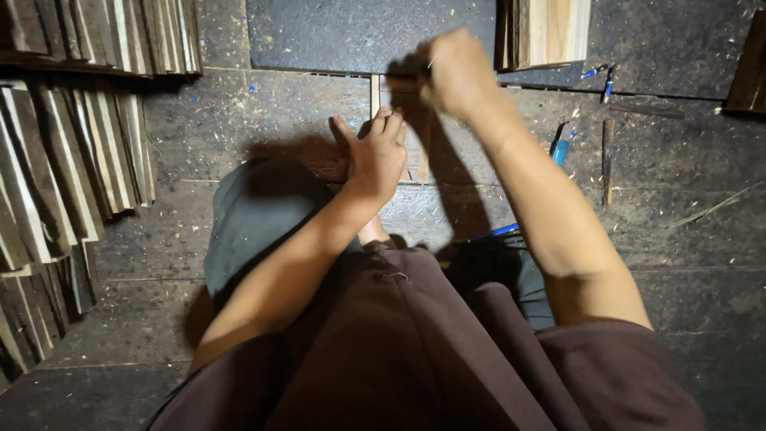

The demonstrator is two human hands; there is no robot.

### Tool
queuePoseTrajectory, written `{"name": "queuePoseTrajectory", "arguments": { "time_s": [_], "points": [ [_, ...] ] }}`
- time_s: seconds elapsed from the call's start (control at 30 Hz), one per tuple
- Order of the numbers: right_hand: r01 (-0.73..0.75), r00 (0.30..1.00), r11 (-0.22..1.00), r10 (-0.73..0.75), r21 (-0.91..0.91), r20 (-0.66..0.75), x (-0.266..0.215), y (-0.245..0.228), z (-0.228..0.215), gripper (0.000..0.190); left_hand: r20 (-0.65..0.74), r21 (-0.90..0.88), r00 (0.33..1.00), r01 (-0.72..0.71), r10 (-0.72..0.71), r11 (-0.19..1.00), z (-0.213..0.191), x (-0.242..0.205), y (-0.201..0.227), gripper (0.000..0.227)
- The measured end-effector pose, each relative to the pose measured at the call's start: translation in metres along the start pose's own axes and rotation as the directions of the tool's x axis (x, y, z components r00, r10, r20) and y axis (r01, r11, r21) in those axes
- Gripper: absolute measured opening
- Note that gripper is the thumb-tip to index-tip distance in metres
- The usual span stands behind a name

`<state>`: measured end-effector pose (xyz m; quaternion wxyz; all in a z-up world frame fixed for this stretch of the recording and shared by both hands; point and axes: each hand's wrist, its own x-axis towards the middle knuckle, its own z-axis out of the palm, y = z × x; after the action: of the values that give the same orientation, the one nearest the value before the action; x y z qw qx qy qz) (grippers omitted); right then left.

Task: The person is using a pen to mark lines on small wooden boards, likely for cutting or assembly reference.

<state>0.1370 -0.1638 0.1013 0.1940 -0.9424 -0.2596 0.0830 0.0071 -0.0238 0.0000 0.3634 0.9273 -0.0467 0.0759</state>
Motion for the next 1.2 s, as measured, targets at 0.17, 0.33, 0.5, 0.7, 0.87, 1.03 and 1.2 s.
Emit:
{"name": "queuePoseTrajectory", "arguments": {
  "time_s": [0.17,0.33,0.5,0.7,0.87,1.03,1.2],
  "points": [
    [0.080,0.997,0.972,-0.076,-0.222,0.030,-0.018,0.000,0.019,0.028,-0.059,-0.018,0.998,-0.012,0.011,1.000,-0.001,-0.001,0.000,0.020],
    [-0.091,0.899,0.762,0.340,0.641,-0.276,-0.055,0.017,0.012,0.016,-0.058,0.117,0.995,-0.073,0.081,0.990,0.025,-0.007,-0.019,0.027],
    [-0.102,0.870,0.741,0.390,0.664,-0.302,-0.051,-0.003,0.042,0.009,-0.061,0.241,0.987,-0.131,0.149,0.962,0.009,-0.001,-0.009,0.026],
    [-0.019,0.909,0.804,0.261,0.594,-0.324,-0.025,0.005,0.043,0.010,0.114,0.277,0.978,-0.200,0.175,0.940,-0.006,0.002,-0.005,0.030],
    [-0.081,0.978,0.880,0.162,0.468,-0.135,0.007,0.037,0.030,0.020,0.093,0.182,0.993,-0.085,0.069,0.980,0.013,-0.002,-0.011,0.035],
    [-0.029,1.000,0.998,0.029,0.049,0.008,0.022,0.040,0.007,0.020,0.271,0.265,0.963,-0.075,0.001,0.961,0.012,-0.003,-0.011,0.042],
    [0.099,0.989,0.994,-0.103,-0.038,-0.111,-0.009,-0.003,0.008,0.007,0.094,0.189,0.993,-0.093,0.076,0.978,0.002,0.000,-0.006,0.024]
  ]
}}
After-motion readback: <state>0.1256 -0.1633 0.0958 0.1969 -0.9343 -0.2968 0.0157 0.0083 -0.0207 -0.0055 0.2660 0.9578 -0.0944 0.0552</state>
